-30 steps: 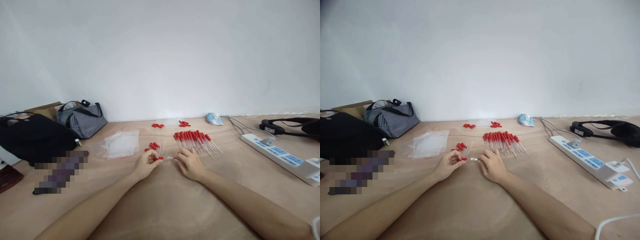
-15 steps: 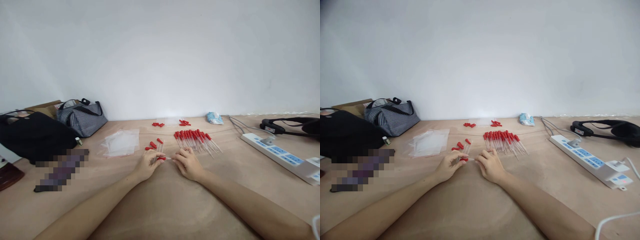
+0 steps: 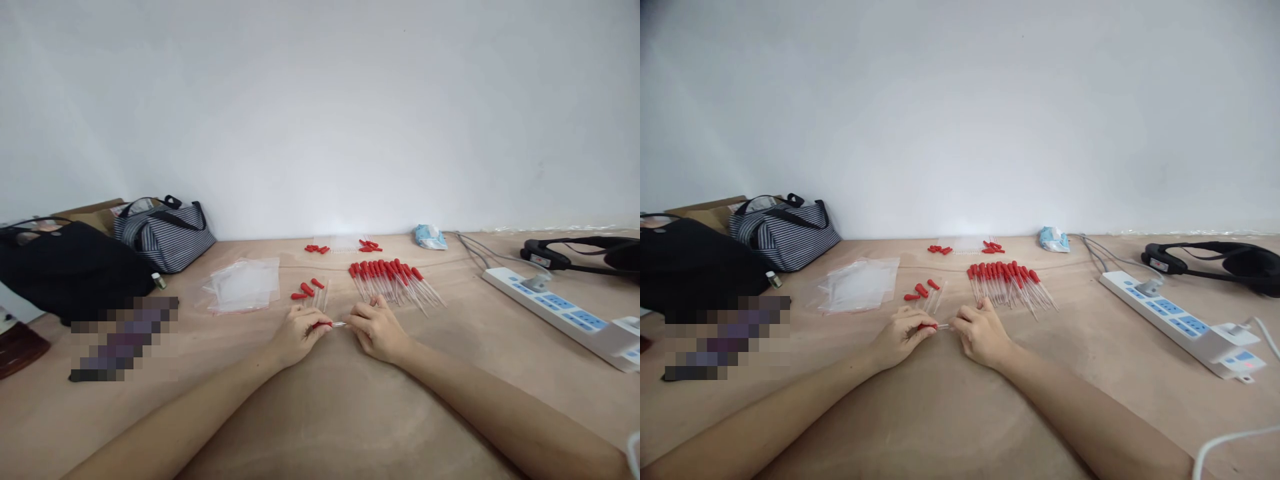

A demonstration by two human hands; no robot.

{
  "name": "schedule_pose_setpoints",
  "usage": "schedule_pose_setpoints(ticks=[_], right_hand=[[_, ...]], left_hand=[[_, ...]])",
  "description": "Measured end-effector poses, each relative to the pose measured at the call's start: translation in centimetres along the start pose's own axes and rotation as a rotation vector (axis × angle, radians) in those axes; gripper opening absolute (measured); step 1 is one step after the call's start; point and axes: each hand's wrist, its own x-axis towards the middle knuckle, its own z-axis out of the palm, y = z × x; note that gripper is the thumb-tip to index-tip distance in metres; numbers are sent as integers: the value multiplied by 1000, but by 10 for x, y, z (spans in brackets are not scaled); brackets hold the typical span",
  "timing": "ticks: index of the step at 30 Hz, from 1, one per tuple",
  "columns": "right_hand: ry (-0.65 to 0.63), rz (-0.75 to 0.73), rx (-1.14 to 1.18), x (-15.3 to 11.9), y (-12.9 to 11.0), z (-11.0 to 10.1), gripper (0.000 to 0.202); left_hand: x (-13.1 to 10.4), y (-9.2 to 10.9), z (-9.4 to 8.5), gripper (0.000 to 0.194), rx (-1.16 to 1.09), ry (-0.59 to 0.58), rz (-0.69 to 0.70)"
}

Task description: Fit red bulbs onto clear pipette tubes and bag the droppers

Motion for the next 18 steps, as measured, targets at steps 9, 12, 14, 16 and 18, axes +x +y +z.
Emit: schedule_pose_setpoints(ticks=[9,12,14,16,18], right_hand=[[4,-40,-3,2,-8,-1,24],[10,-52,28,2,-9,0,24],[15,-57,41,3,-10,2,24],[12,-58,45,4,-11,3,24],[-1,-58,43,5,-12,4,24]], left_hand=[[-1,3,2,18,90,13,108],[-2,4,3,16,92,24,170],[-2,5,3,15,100,31,198],[-2,6,3,15,108,30,214],[-2,6,4,15,118,26,219]])
